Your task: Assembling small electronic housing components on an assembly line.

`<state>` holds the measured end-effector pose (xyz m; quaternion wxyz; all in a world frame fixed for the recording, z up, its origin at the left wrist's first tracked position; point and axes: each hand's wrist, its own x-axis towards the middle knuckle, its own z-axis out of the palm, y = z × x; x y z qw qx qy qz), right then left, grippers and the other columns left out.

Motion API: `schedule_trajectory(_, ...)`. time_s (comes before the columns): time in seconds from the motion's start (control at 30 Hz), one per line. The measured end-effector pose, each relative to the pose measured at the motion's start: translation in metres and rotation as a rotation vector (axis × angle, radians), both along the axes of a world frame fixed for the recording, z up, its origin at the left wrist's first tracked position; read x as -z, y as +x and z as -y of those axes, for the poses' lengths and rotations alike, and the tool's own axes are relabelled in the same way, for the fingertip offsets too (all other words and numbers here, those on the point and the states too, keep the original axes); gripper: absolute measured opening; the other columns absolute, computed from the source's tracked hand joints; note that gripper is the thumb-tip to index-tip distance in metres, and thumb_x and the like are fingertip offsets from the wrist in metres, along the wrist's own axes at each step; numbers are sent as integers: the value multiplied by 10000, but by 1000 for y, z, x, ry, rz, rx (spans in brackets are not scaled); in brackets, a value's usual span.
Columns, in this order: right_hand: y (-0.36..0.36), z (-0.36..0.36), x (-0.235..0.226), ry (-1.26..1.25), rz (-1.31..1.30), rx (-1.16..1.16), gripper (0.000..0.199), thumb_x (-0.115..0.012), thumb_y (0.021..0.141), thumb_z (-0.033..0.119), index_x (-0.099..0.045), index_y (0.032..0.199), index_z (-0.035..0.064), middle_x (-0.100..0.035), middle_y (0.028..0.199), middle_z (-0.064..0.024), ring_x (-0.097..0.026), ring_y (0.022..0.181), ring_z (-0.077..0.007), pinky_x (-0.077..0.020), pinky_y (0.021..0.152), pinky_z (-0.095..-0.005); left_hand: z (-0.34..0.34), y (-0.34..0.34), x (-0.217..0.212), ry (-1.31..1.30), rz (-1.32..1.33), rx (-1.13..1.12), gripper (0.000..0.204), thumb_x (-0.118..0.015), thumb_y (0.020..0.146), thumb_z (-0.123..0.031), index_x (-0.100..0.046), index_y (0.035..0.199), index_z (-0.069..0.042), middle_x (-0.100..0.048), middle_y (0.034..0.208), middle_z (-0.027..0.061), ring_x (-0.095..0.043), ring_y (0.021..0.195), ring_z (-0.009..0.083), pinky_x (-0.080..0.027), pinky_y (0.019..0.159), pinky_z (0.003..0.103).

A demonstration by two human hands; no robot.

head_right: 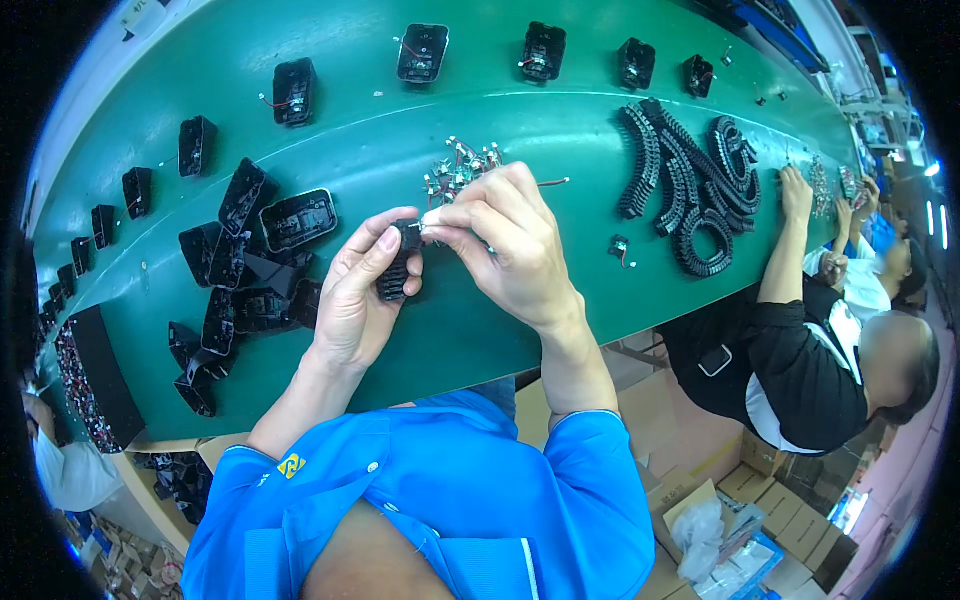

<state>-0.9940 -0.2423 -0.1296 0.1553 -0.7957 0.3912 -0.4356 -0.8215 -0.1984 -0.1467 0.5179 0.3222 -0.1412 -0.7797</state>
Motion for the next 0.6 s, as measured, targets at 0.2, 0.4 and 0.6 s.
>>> schedule_trajectory(0.2, -2, -1, 0, -48, -97, 22, 127, -786, 744, 69, -722, 842, 119, -600, 819, 12, -505, 799, -160, -416, 738, -277, 0, 1, 0, 4, 42, -7, 280, -598, 998, -136, -594, 1258, -31, -597, 854, 44, -542, 760, 75, -444, 658, 202)
schedule_trajectory(0.4, -3, -1, 2, -43, -128, 10, 100, -774, 764, 101, -714, 842, 122, -596, 836, 9, -506, 807, -162, -406, 732, -281, 0, 1, 0, -5, 67, 6, 274, -602, 997, -139, -600, 1249, -33, -599, 847, 44, -543, 754, 76, -442, 660, 200)
schedule_trajectory(0.6, -4, -3, -2, -86, -278, 22, 90, -763, 781, 140, -696, 838, 122, -583, 860, 9, -508, 810, -169, -396, 755, -298, 0, 1, 2, 14, 99, 19, 261, -605, 995, -141, -610, 1231, -27, -598, 832, 45, -541, 739, 78, -438, 655, 199)
